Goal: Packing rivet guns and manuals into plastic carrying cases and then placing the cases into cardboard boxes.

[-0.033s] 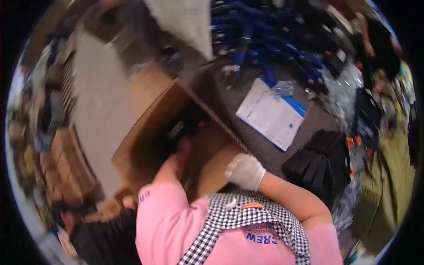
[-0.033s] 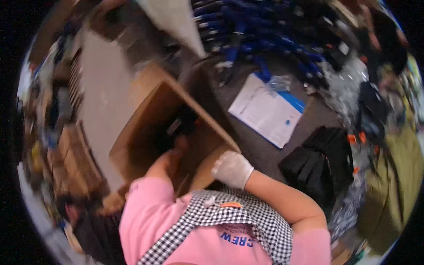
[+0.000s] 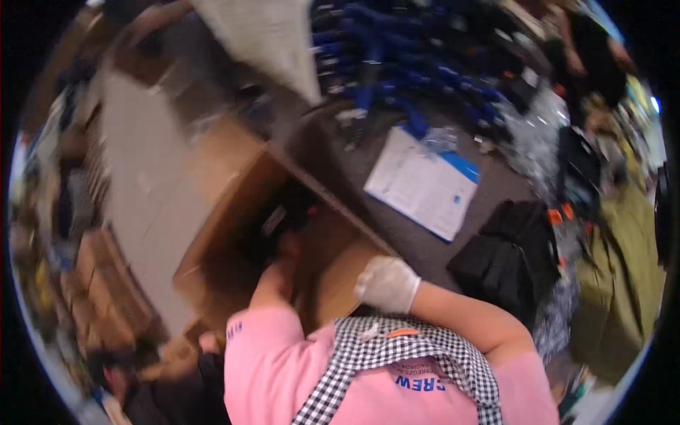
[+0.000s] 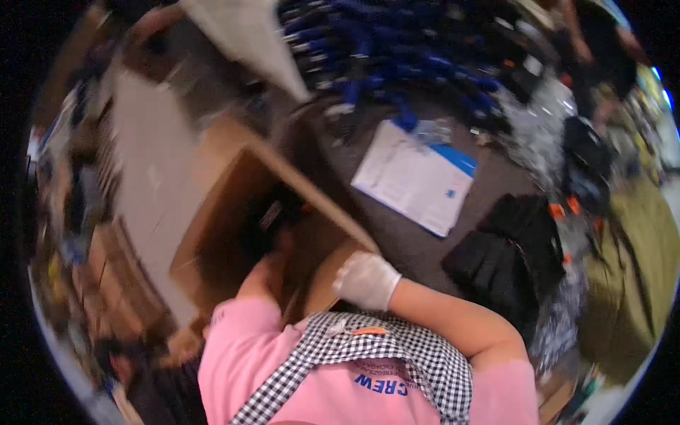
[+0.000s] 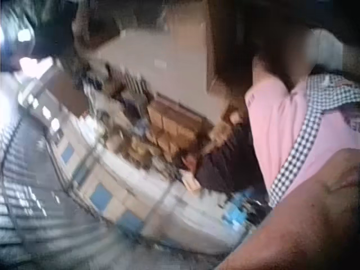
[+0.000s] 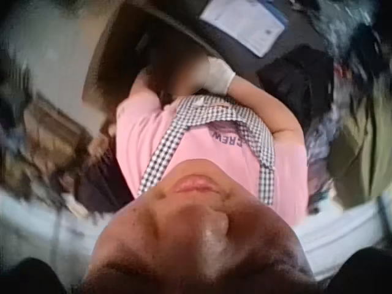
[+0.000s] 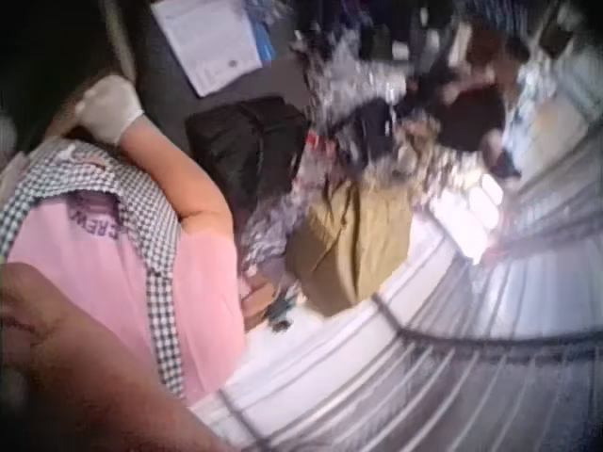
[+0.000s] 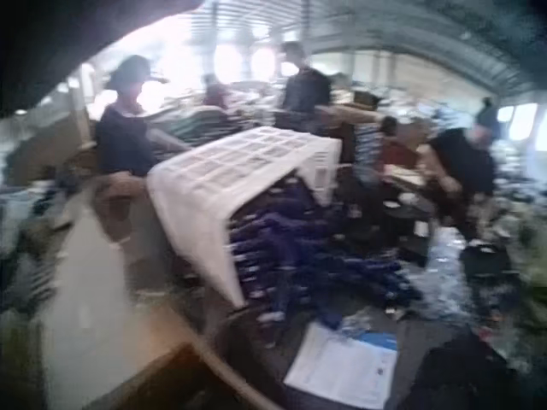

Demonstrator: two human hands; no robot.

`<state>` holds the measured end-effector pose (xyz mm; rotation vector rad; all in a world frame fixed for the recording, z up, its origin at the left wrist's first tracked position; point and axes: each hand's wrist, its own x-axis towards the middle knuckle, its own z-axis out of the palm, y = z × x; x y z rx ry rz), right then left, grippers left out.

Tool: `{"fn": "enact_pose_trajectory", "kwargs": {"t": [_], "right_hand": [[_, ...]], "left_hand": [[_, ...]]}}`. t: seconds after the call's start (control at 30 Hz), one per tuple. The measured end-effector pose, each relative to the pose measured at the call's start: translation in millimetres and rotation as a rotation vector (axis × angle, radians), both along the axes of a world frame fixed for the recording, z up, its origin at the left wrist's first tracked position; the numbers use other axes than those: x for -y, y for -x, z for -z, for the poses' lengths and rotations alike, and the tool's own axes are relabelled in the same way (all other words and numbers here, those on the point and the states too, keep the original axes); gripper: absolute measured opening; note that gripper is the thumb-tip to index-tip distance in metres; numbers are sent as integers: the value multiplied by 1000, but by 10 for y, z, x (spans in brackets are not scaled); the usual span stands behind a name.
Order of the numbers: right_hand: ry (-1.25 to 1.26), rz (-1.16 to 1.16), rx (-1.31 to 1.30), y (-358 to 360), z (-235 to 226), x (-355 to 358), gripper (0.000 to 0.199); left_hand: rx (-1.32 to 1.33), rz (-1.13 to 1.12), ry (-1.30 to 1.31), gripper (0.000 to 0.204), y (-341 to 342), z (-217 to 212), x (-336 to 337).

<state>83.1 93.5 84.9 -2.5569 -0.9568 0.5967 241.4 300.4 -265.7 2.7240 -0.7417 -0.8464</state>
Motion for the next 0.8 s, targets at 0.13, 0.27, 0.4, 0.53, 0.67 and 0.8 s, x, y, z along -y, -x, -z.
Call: {"fn": "enact_pose_trajectory", "kwargs": {"t": [0.13,0.27,0.4,0.53,0.67,0.8], "right_hand": [[-145,46,32,10,184,-134,14],[-118,137,158,-18,22,-90,15],[-247,282,270,201,69,153,12],[-328,460,421,469,-474,508,15],[-247,845,507,1481,-973,1254,24],[-29,1208,802,2710,-1072,1860,27]], "left_hand": [[-99,277,-238,30,198,618,637],[-28,419,-640,33,314,817,-852],[-70,209,-517,36,89,-1424,239],[122,234,-478,33,-205,-3417,295],[-220,330,499,25,297,-4808,1311],[-28,487,654,18,1080,-4701,2562]]}}
